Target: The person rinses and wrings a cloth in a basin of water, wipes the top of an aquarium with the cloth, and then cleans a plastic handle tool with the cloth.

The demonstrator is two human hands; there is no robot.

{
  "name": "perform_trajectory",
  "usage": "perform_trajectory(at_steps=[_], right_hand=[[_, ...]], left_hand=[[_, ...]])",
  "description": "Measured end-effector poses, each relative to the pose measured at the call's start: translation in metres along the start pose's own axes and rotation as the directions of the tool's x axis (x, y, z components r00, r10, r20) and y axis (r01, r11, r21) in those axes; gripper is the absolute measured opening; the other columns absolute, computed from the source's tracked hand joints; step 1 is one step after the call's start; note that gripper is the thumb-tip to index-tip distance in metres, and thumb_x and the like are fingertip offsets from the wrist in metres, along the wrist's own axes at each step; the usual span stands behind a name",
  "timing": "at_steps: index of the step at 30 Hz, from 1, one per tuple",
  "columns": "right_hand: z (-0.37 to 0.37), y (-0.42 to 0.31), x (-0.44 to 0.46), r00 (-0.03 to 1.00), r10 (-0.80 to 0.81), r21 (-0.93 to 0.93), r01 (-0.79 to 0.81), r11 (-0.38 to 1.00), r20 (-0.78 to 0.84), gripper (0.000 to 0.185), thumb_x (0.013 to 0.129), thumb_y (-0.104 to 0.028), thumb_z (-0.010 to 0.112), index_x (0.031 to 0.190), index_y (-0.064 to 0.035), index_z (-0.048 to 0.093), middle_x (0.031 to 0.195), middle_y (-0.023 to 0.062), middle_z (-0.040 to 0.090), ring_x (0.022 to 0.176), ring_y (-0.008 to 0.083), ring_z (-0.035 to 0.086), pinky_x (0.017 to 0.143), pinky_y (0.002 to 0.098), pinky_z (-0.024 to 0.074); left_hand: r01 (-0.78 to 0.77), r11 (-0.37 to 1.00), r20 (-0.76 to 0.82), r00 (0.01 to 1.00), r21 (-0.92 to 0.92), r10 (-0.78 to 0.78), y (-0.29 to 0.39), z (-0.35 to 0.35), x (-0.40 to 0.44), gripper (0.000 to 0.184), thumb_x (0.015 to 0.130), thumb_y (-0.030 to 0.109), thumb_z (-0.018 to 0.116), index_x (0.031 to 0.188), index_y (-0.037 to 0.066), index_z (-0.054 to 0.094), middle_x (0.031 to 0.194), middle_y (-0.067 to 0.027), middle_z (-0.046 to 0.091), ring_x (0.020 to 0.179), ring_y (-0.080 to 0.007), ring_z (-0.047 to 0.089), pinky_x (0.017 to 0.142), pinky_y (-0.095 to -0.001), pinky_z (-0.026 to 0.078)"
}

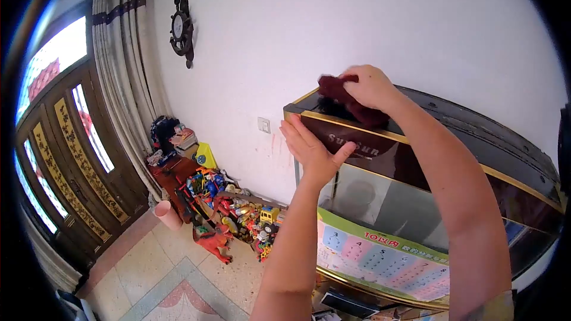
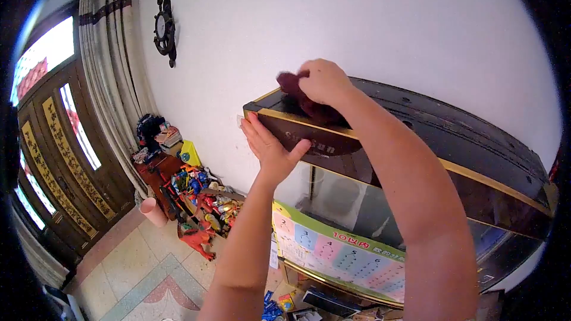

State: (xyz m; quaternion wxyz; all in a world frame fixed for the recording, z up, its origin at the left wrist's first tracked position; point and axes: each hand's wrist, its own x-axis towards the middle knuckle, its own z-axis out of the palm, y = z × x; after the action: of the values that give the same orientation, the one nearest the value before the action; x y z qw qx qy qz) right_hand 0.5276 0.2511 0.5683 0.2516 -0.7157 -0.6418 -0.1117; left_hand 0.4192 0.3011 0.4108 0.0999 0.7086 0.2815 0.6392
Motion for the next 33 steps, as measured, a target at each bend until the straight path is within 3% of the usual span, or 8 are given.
perform_trajectory(at_steps=[4,5,6,8,14,17,22,33], right_hand=[[0.028,-0.034,0.014,0.895,-0.391,0.092,0.417,0.904,-0.216,0.024,0.071,-0.008,0.048,0.092,-0.0064,0.059,0.094,0.0126,0.058,0.086,0.0295,0.054,0.076,0.0365,0.0437],[0.036,-0.040,0.017,0.888,-0.460,0.122,0.455,0.882,0.019,0.027,0.071,-0.006,0.047,0.096,-0.0079,0.058,0.103,0.0104,0.056,0.088,0.0291,0.054,0.079,0.0353,0.0431],[0.049,-0.044,0.012,0.836,-0.546,-0.029,0.548,0.836,0.053,0.033,0.072,-0.010,0.046,0.102,-0.0163,0.060,0.106,0.0108,0.056,0.095,0.0270,0.054,0.082,0.0368,0.0426],[0.054,-0.033,0.033,0.786,-0.597,0.159,0.576,0.802,0.159,0.039,0.071,-0.005,0.045,0.106,-0.0176,0.058,0.107,0.0106,0.056,0.095,0.0273,0.054,0.082,0.0357,0.0421],[0.027,-0.006,0.039,0.942,-0.138,-0.302,0.233,0.924,0.305,0.038,0.071,-0.008,0.047,0.105,-0.0169,0.059,0.098,0.0132,0.059,0.095,0.0261,0.055,0.079,0.0340,0.0433],[0.023,-0.030,0.029,0.979,-0.025,-0.211,0.069,0.975,0.203,0.033,0.071,-0.014,0.048,0.102,-0.0167,0.060,0.100,0.0132,0.058,0.094,0.0268,0.055,0.077,0.0347,0.0437],[0.043,-0.055,0.018,0.916,-0.305,-0.003,0.316,0.949,0.260,0.036,0.079,-0.013,0.038,0.113,-0.0102,0.051,0.106,0.0176,0.054,0.098,0.0306,0.051,0.085,0.0347,0.0400],[-0.080,0.087,-0.119,0.972,-0.037,-0.075,0.056,0.996,0.233,0.036,0.074,-0.002,0.041,0.107,-0.0046,0.054,0.112,0.0144,0.053,0.102,0.0263,0.051,0.090,0.0318,0.0367]], left_hand=[[-0.034,0.999,-0.025,0.999,0.021,0.034,-0.005,0.006,-0.002,0.120,0.056,0.060,0.066,0.131,-0.005,-0.002,0.131,-0.0361,0.001,0.123,-0.0477,0.002,0.098,-0.0528,0.007],[-0.050,0.998,-0.037,0.998,0.038,0.052,-0.007,0.008,-0.004,0.120,0.057,0.061,0.065,0.130,-0.006,-0.002,0.131,-0.0361,0.001,0.123,-0.0477,0.003,0.098,-0.0528,0.007],[-0.067,0.996,-0.051,0.996,0.056,0.070,-0.009,0.009,-0.004,0.119,0.057,0.061,0.064,0.130,-0.006,-0.002,0.131,-0.0361,0.001,0.123,-0.0477,0.003,0.098,-0.0528,0.006],[-0.069,0.997,-0.054,0.996,0.034,0.070,-0.004,0.005,-0.003,0.119,0.057,0.059,0.067,0.130,-0.006,-0.002,0.131,-0.0356,0.001,0.123,-0.0472,0.004,0.098,-0.0523,0.006],[0.029,1.000,0.023,0.999,0.003,-0.029,0.002,0.000,-0.002,0.118,0.058,0.054,0.068,0.130,-0.005,-0.005,0.131,-0.0361,-0.001,0.124,-0.0459,0.001,0.100,-0.0506,0.003],[0.031,0.999,0.029,0.999,0.012,-0.031,0.001,0.000,-0.003,0.119,0.057,0.051,0.070,0.131,-0.004,-0.007,0.132,-0.0348,-0.002,0.125,-0.0451,0.000,0.100,-0.0499,0.003],[0.041,0.999,0.038,0.998,-0.020,-0.040,0.004,-0.002,-0.002,0.119,0.056,0.048,0.072,0.131,-0.002,-0.007,0.133,-0.0332,-0.002,0.125,-0.0441,0.001,0.100,-0.0492,0.004],[0.061,0.998,0.031,0.998,0.016,-0.061,0.002,-0.001,-0.001,0.120,0.053,0.042,0.075,0.132,-0.001,-0.004,0.135,-0.0309,-0.001,0.127,-0.0410,0.000,0.102,-0.0477,0.005]])
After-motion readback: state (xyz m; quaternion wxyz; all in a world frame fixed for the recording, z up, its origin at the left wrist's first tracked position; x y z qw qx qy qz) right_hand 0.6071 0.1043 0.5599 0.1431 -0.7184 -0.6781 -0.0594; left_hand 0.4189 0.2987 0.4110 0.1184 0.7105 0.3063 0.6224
